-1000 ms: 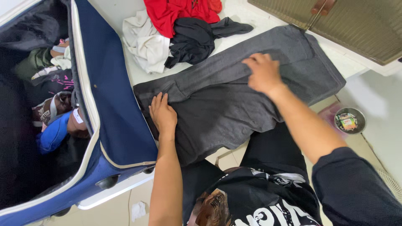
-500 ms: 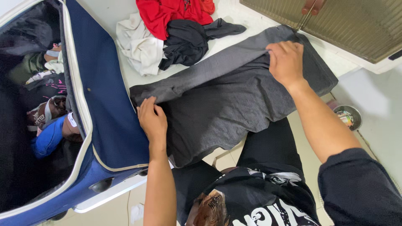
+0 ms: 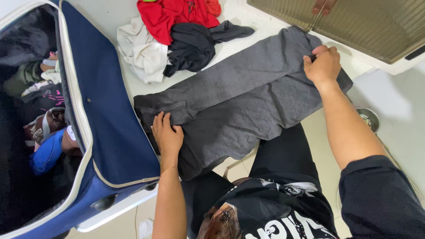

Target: The person folds several garments on a white countertop and places them into an open blue suitcase. Items handled include a blue pouch, a dark gray pair of pants, and a black hoodie. The person smooths and folds each item before packing it.

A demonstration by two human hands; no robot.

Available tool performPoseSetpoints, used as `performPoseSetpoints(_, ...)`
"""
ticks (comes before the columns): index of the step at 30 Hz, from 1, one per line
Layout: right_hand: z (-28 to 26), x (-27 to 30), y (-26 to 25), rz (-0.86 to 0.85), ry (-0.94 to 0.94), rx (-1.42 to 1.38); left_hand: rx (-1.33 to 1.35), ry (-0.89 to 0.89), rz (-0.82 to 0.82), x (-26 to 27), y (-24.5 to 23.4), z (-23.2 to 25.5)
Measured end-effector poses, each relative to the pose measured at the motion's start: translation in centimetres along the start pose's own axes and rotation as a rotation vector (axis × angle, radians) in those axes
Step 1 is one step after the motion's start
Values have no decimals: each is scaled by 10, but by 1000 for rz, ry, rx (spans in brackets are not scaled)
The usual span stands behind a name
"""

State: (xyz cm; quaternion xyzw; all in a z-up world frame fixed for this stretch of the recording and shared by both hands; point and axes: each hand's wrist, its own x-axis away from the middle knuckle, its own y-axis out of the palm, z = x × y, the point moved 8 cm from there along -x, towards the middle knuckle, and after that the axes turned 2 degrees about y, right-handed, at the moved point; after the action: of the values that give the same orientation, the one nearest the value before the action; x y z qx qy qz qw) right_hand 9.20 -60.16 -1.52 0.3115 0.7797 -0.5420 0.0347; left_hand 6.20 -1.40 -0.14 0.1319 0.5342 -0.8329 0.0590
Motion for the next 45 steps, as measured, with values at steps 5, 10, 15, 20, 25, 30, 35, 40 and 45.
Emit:
performPoseSetpoints(5,22,-14,-10,15,151,-140,9,-9,15,1,3,-3)
performPoseSetpoints(10,4,8,-33,15,89,-6,-25,-30,-25,5,-6,6)
performPoseSetpoints(15,-63,41,-35,-28,-211,-58,41,-31,0,-5,-10,35)
performPoseSetpoints(20,-109,48,4,-315,-200,107,-43,-158,-236,-32,20,26)
performPoseSetpoints(25,-135,35,21,-387,-188,116,-161,-220,-217,-60,26,0)
performPoseSetpoints(30,-155,12,50,-447,-169,150,-221,-274,-175,-97,32,-18)
performPoseSetpoints(35,-171,-11,70,-484,-151,185,-250,-223,-184,-127,36,-32)
performPoseSetpoints(40,-177,-22,73,-512,-121,188,-256,-190,-144,-139,37,-37)
performPoseSetpoints(45,-177,-21,67,-446,-125,130,-137,-39,212,-125,11,-20)
